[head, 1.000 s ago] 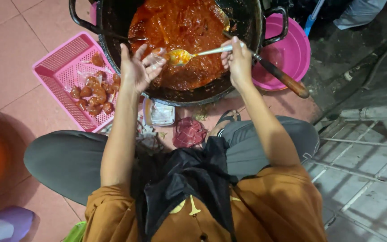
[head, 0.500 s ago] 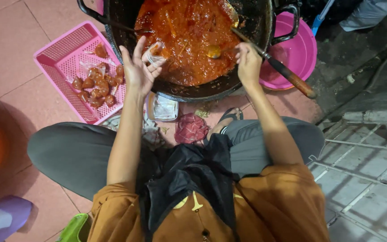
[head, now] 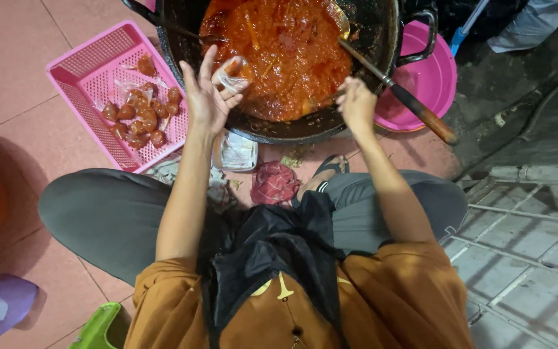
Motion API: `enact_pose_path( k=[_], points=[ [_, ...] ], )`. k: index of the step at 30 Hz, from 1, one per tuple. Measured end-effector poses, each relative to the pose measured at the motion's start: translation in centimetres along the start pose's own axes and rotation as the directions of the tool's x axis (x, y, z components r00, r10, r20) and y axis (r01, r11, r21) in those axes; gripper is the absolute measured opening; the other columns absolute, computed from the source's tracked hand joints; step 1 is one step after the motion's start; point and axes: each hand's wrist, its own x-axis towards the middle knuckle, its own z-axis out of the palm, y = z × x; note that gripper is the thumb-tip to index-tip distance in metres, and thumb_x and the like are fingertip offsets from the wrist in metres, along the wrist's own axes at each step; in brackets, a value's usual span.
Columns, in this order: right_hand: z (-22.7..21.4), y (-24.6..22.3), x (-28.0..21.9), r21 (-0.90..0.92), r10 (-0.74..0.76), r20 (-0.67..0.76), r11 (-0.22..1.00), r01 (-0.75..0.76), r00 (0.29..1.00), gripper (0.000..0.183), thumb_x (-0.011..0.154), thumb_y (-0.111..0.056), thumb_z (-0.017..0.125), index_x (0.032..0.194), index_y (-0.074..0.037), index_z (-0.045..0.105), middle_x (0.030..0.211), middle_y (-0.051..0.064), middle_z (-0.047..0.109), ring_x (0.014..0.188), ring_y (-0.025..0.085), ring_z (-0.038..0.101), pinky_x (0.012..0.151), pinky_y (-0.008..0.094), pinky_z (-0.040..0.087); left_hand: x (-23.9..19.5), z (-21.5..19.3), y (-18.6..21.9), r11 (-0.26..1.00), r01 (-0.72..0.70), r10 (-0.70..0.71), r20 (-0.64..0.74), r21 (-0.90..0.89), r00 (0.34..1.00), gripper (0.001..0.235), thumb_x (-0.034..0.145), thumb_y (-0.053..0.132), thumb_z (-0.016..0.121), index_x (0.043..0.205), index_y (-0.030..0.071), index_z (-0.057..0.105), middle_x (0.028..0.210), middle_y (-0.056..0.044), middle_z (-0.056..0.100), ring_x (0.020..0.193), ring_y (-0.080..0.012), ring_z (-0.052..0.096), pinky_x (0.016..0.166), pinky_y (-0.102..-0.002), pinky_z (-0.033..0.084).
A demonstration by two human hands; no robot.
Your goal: Scooping sauce from a large wok into small plastic bags and tying them.
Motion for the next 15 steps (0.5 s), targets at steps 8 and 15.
enact_pose_path(
  k=[8, 15],
  points=[
    [0.8, 1.1, 0.7, 0.573, 0.18, 0.307, 0.749, -0.333, 0.935, 0.041, 0.113, -0.032, 0.042, 0.101, -0.001, 0.065, 0.071, 0.004, 0.063, 0.055, 0.01, 0.059, 0.048, 0.024, 0.049, 0.4, -1.2, -1.0, 1.0, 0.021, -0.021, -0.039, -0.004, 0.999, 0.092, 0.094, 0.078, 0.023, 0.166, 0.022, 0.022, 0.154, -0.018, 0.055, 0.118, -0.0377, 0.072, 0.09, -0.043, 0.064],
    [-4.4, -2.6, 2.6, 0.621, 0.157, 0.251, 0.731, -0.283, 0.955, 0.044, 0.115, -0.034, 0.04, 0.1, -0.002, 0.066, 0.071, 0.003, 0.062, 0.055, 0.009, 0.057, 0.048, 0.023, 0.047, 0.2, -1.0, -3.2, 1.0, 0.008, -0.008, -0.039, 0.002, 0.999, 0.094, 0.092, 0.081, 0.021, 0.166, 0.022, 0.019, 0.154, -0.018, 0.054, 0.115, -0.0361, 0.072, 0.086, -0.041, 0.063]
  ],
)
